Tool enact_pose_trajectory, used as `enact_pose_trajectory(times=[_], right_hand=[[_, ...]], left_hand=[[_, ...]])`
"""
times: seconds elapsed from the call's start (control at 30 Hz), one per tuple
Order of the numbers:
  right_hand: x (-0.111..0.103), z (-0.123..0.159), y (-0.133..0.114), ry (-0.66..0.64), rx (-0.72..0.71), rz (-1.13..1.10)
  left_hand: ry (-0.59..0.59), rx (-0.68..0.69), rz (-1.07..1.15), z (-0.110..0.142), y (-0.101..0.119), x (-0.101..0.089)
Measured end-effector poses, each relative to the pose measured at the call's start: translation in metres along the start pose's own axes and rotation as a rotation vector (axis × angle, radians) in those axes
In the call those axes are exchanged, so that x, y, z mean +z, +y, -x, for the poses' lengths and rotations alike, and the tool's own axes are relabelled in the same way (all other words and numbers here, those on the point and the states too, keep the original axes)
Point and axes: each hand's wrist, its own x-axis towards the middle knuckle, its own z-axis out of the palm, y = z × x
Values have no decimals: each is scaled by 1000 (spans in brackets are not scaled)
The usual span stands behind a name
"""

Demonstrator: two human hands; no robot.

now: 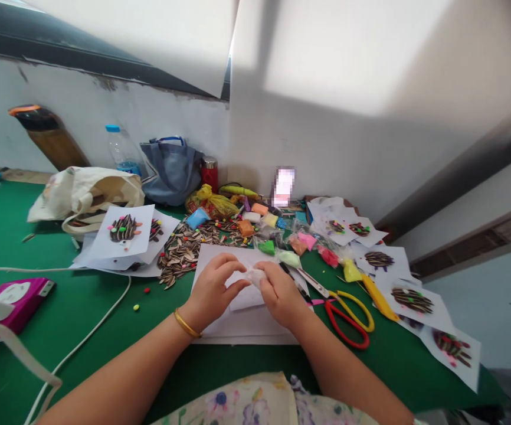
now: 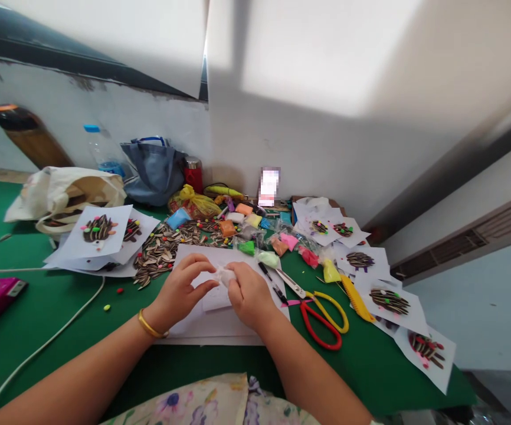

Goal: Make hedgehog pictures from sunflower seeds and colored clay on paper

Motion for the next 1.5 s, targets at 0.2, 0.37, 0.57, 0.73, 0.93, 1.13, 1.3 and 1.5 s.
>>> enact_pose_trajectory(times=[0.2, 0.37, 0.57, 0.73, 0.93, 1.13, 1.3, 1.5], right_hand=[[2, 3, 3, -35, 36, -9], [4, 4, 2, -80, 46, -40], [4, 4, 2, -52, 14, -123], [5, 5, 2, -9, 32, -172], [8, 7, 3, 19, 70, -192], [7, 6, 3, 14, 89, -215], [6, 4, 7, -7, 112, -215], [3, 2, 7, -32, 81, -202]], left_hand=[[45, 76, 12, 2, -1, 2], [36, 64, 126, 6, 2, 9], [3, -41, 126, 3, 1, 9], [37, -126, 128, 1, -1, 9], [-48, -61, 181, 1, 2, 11], [-72, -36, 184, 2, 5, 10], [53, -46, 202, 2, 0, 7], [24, -38, 301, -1, 1, 4]])
